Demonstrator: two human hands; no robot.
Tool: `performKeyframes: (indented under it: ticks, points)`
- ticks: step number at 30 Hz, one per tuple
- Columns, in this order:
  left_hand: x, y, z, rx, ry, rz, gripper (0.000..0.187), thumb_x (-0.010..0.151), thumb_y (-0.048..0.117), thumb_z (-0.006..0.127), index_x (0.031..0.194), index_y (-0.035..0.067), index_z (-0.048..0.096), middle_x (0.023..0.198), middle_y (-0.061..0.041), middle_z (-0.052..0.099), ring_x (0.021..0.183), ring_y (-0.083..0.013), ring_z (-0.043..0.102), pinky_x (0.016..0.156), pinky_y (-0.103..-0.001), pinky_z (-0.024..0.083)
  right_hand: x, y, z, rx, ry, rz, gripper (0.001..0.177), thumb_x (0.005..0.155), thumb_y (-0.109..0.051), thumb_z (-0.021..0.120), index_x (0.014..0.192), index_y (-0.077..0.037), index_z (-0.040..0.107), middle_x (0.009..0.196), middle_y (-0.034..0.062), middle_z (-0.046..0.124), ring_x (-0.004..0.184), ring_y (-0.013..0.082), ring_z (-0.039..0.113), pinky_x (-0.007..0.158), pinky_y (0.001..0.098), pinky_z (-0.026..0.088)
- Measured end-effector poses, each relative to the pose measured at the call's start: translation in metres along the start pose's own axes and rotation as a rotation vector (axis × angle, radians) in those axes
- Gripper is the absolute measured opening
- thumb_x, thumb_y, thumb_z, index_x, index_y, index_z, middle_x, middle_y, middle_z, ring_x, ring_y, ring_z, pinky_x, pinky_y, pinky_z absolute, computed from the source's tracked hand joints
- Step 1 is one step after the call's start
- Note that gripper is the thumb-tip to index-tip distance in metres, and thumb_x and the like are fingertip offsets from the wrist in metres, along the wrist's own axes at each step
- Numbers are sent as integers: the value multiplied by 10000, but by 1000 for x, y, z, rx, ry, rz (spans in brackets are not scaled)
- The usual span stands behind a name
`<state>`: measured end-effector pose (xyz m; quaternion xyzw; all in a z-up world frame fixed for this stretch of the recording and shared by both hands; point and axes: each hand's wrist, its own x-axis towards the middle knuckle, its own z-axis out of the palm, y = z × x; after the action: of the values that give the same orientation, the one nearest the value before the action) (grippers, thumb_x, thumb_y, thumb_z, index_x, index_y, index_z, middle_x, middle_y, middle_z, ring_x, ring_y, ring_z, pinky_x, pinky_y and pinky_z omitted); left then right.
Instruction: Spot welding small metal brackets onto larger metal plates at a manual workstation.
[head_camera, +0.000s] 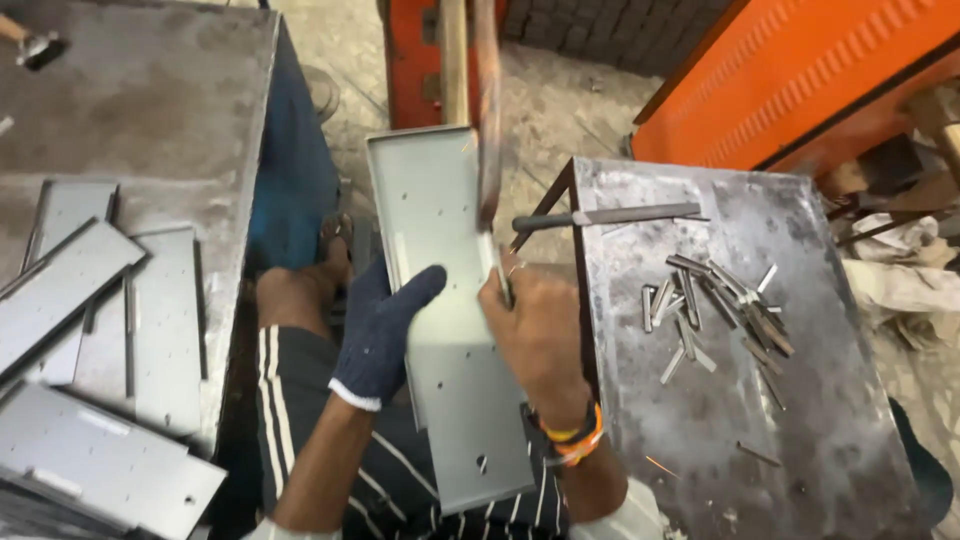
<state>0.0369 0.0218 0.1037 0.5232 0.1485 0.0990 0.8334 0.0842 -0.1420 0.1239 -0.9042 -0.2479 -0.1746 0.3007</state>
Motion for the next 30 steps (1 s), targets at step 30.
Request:
performKeyframes:
  ticks: [30]
  points:
    - [48, 13, -5, 21, -14, 213, 573, 845, -5, 690, 1408, -37, 587, 1230, -129, 728, 1037, -170, 711, 896, -287, 583, 24, -12, -6, 153, -183, 105, 488, 936, -87, 583, 1415, 8, 566, 590, 243, 574, 537, 406, 597, 541, 519, 427]
